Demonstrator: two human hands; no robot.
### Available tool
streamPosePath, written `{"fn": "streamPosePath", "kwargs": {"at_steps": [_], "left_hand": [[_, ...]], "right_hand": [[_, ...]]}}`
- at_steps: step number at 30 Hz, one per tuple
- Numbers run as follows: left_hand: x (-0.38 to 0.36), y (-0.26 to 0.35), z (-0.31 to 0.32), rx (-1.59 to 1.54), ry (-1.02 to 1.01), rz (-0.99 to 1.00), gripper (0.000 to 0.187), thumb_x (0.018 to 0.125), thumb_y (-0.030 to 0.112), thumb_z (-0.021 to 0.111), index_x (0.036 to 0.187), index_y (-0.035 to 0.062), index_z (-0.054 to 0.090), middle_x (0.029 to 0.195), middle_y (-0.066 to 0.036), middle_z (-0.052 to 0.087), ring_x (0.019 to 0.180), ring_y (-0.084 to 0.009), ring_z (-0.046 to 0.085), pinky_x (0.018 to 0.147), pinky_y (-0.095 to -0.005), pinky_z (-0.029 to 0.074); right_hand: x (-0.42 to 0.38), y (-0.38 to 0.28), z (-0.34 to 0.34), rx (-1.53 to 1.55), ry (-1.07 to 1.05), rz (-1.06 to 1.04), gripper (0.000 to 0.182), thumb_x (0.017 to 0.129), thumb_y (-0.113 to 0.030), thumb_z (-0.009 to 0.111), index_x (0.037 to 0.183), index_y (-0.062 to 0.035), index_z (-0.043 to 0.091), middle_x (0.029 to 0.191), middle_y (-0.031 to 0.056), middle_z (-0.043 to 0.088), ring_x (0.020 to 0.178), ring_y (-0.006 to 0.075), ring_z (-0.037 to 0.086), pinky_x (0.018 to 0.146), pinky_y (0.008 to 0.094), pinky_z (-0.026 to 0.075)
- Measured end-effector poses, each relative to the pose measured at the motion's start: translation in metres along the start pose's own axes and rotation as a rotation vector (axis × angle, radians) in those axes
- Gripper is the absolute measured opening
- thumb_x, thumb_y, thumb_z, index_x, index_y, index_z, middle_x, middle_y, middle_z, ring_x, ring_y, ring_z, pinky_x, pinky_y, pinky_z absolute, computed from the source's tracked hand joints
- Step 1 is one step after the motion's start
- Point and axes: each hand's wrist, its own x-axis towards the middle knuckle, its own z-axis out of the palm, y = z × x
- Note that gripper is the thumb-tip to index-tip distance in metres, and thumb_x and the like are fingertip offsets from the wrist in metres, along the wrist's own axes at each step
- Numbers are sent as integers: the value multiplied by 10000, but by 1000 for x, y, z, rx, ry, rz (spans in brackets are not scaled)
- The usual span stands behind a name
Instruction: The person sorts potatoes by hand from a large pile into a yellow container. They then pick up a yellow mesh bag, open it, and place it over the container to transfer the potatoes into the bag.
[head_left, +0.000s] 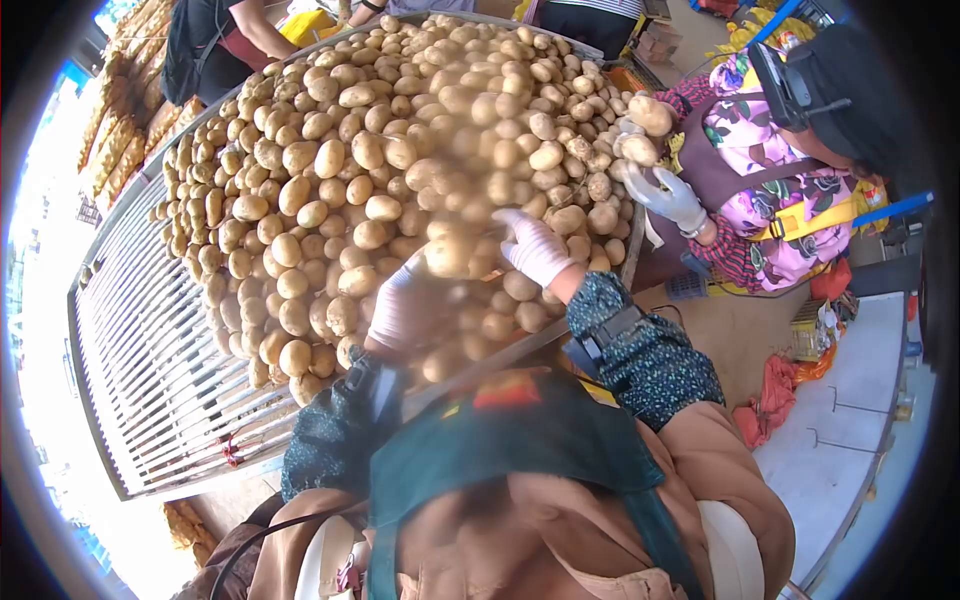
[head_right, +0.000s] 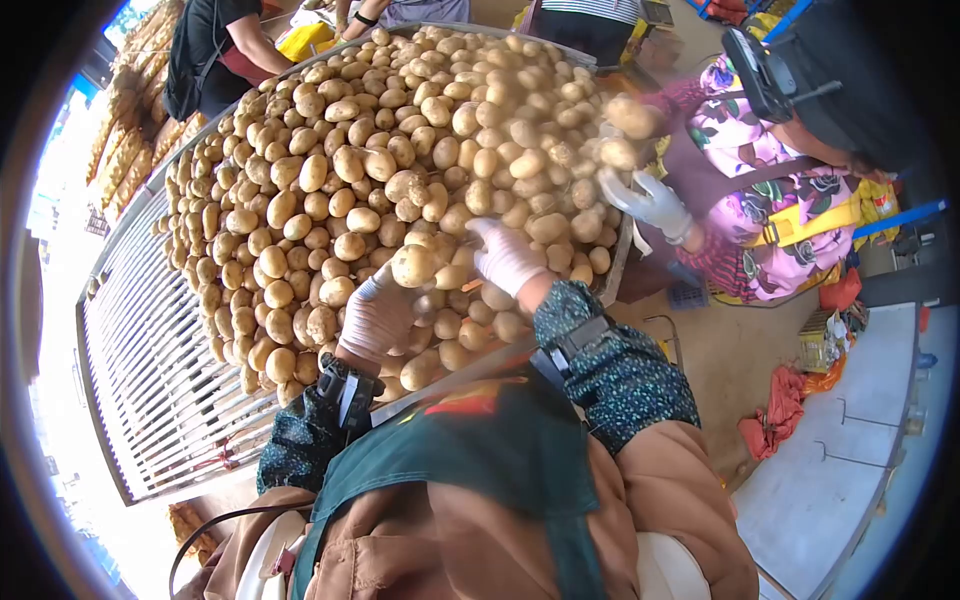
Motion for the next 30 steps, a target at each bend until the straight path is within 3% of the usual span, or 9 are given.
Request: {"fn": "streamPosePath", "kwargs": {"at_steps": [4,10,15,16,17,23,24,28,30], "left_hand": [[-3,3,-36,963,200,238,458,932,181,618,1366,58,536,1324,-53,636,1235,-179,582,1029,-331,495],[0,-2,-69,296,96,377,560,929,269,642,1420,59,474,1420,-57,556,1288,-190,540,1027,-370,496],[15,-1,-86,474,272,363,560,960,393,609,1409,80,488,1331,-89,603,1246,-249,560,961,-448,506],[12,9,-68,92,312,231,552,966,405,603,1401,83,497,1314,-96,611,1237,-250,565,943,-446,510],[9,14,-60,-289,339,98,544,972,417,597,1394,85,506,1298,-104,618,1228,-251,571,926,-444,514],[11,15,-61,-428,251,-3,570,915,244,635,1430,73,462,1338,-139,592,1267,-337,554,837,-455,535],[12,14,-62,-407,245,-27,599,894,237,646,1438,73,455,1341,-142,590,1276,-350,547,826,-451,539],[16,10,-64,-337,52,-55,715,826,229,662,1469,77,390,1287,-225,579,1093,-367,607,766,-438,561],[14,10,-61,-372,-56,-41,748,814,226,662,1481,77,360,1251,-258,574,983,-355,631,743,-429,573]], "right_hand": [[73,38,51,-423,53,-293,528,881,-37,563,1396,-74,454,1477,207,454,1225,392,566,1015,468,484],[96,20,54,-594,-48,-107,397,873,-94,619,1250,-59,499,1296,205,551,1124,404,613,930,490,519],[85,9,32,-538,-44,-162,524,803,-155,721,1259,-37,493,1240,197,586,1044,394,645,879,478,537],[81,13,34,-497,-17,-154,569,785,-169,741,1276,-31,490,1234,201,597,1026,388,654,866,472,541],[75,18,35,-290,2,-165,566,803,-185,740,1290,-33,496,1223,180,608,1009,364,659,845,456,546],[37,46,39,1388,-202,251,507,889,-265,735,1310,-38,567,1196,96,650,1035,205,637,796,338,563],[34,44,41,1446,-233,217,598,878,-312,767,1358,-33,544,1274,106,629,1138,200,604,915,331,538],[16,-20,21,1002,-379,-110,645,857,-382,802,1346,-31,570,1260,82,641,1198,164,562,1014,303,469],[31,-12,31,848,-169,-112,649,855,-374,805,1357,-45,559,1264,75,632,1188,147,558,1007,300,471]]}}
